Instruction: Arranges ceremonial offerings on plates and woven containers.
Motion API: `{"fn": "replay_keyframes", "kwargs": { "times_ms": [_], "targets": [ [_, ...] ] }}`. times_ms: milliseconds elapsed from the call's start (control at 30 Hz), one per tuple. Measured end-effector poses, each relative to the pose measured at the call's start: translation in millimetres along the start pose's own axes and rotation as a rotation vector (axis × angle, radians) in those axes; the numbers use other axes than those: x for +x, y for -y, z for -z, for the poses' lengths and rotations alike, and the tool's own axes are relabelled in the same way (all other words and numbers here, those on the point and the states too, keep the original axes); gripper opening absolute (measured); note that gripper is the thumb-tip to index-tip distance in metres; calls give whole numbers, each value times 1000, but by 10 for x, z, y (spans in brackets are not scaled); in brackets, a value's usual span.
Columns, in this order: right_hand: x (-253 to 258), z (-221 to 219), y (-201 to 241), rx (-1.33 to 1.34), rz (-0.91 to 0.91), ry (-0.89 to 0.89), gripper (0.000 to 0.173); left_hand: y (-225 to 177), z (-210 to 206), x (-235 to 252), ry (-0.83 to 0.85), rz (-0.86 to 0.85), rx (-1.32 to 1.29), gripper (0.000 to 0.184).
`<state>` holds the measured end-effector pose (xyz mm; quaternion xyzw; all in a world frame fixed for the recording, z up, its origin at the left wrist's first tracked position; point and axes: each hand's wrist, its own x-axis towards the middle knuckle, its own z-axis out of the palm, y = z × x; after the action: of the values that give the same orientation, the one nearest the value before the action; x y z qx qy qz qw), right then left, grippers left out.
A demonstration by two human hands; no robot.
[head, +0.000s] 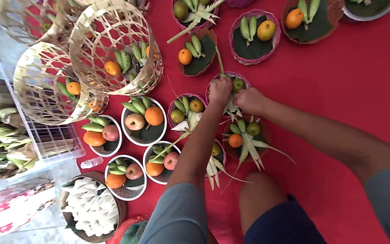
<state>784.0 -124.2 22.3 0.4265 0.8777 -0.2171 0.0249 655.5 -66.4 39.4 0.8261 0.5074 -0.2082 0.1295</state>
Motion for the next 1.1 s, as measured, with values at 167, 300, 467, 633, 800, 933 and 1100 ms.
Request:
{"fn": "replay_keyframes", "kwargs": {
  "times_ms": [167, 300, 467, 633, 800, 933, 1100],
  "targets": [
    [18, 41, 48, -6, -45, 110, 18, -38, 8, 16, 24, -11, 26, 32],
    [-21, 192, 22, 136, -164, 108, 19, -24, 72, -30, 21, -40, -24, 32],
    [-236, 596, -123, 720, -345, -165, 32, 237, 317, -437, -113, 51, -759, 39],
    [-171, 451, -112, 780, -363, -228, 35, 298, -20, -670, -172, 127, -1200, 34],
    [-135, 163, 156, 632, -387, -338, 30, 158, -288, -730, -223, 13, -898, 32],
    [-143, 33, 248, 531, -467, -370, 32, 80, -407, -724, -221, 26, -757, 32],
    [-134, -86, 307, 477, -534, -335, 29, 28, -438, -713, -140, 73, -646, 34]
  ]
}}
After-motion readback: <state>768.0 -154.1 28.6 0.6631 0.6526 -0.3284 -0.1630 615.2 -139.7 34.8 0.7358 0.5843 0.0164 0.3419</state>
